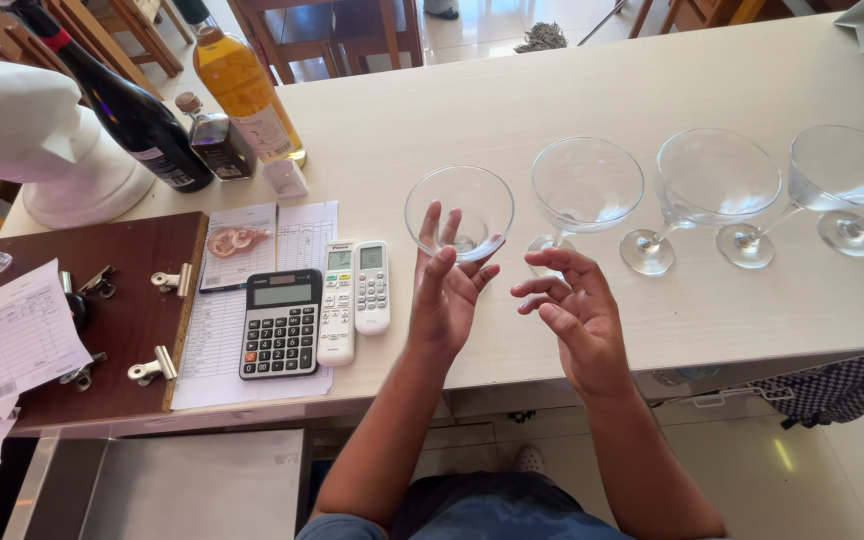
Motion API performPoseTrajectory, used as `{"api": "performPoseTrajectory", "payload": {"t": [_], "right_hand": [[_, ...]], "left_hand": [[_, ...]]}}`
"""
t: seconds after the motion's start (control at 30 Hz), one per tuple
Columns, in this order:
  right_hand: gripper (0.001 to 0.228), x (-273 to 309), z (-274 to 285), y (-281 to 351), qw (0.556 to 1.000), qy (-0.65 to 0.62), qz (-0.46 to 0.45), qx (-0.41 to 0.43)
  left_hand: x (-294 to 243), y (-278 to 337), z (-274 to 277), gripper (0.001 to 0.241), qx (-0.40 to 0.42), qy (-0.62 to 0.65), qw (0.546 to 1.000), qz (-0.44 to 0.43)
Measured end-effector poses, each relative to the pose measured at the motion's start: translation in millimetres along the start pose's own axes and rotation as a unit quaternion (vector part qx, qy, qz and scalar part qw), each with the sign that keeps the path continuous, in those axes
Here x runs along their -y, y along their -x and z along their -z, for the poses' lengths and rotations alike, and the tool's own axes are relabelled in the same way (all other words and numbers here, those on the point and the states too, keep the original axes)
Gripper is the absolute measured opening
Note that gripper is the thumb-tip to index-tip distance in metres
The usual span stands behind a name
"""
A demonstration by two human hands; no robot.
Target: Organize and align bottles, glasses, and other bar items on a counter.
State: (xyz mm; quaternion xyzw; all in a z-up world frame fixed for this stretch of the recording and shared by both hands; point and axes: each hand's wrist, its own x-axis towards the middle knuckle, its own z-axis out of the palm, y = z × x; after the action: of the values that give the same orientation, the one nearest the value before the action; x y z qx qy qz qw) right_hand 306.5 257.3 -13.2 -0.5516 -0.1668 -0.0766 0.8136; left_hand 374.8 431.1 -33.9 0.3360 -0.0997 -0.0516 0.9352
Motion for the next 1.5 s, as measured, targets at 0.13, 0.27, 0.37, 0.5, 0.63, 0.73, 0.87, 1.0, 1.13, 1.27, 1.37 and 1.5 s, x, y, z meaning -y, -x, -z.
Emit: {"api": "performPoseTrajectory", "payload": {"t": [0.13, 0.27, 0.37, 0.5, 0.63, 0.73, 0.87, 1.0, 1.13, 1.27, 1.37, 1.5], "right_hand": [[0.055, 3.5, 3.3, 2.3, 1.0, 0.002, 0.0, 0.004], [0.056, 5.6, 4.9, 7.8, 1.0, 0.005, -0.002, 0.003], [0.056, 7.3, 4.7, 12.5, 1.0, 0.012, -0.003, 0.0], [0.055, 10.2, 5.0, 23.5, 1.0, 0.026, -0.004, -0.009], [0.05, 16.3, 7.5, 37.4, 0.997, 0.062, 0.005, -0.036], [0.044, 29.2, 8.5, 56.0, 0.99, 0.128, 0.038, -0.045], [0.035, 57.9, 15.3, 84.6, 0.958, 0.255, 0.117, -0.053], [0.029, 79.5, 31.9, 125.1, 0.939, 0.299, 0.132, -0.106], [0.027, 107.5, 52.6, 172.0, 0.922, 0.318, 0.142, -0.172], [0.023, 145.2, 71.0, 231.9, 0.896, 0.337, 0.162, -0.238], [0.022, 177.0, 85.9, 276.8, 0.873, 0.356, 0.182, -0.28], [0.02, 208.9, 101.0, 339.5, 0.84, 0.382, 0.193, -0.333]], "left_hand": [[0.7, -3.7, -1.8, 0.102, 0.005, -0.021, 1.0, -0.01], [-4.9, 3.5, -2.1, 0.101, -0.036, -0.081, 0.996, -0.014], [-13.7, 19.2, -3.0, 0.103, -0.075, -0.143, 0.986, -0.035], [-20.2, 51.6, 6.1, 0.096, -0.08, -0.287, 0.945, -0.138], [-34.0, 73.2, 8.0, 0.074, 0.01, -0.426, 0.886, -0.184], [-47.5, 78.1, -20.6, 0.062, 0.166, -0.527, 0.812, -0.187], [-43.2, 78.7, -61.7, 0.082, 0.325, -0.555, 0.749, -0.157], [-16.6, 85.6, -87.6, 0.09, 0.397, -0.525, 0.745, -0.108], [20.5, 94.1, -125.5, 0.089, 0.47, -0.481, 0.735, -0.086], [72.3, 117.2, -170.7, 0.083, 0.549, -0.414, 0.718, -0.104], [106.1, 140.4, -210.1, 0.076, 0.597, -0.37, 0.704, -0.105], [144.7, 174.6, -252.4, 0.072, 0.646, -0.324, 0.686, -0.086]]}}
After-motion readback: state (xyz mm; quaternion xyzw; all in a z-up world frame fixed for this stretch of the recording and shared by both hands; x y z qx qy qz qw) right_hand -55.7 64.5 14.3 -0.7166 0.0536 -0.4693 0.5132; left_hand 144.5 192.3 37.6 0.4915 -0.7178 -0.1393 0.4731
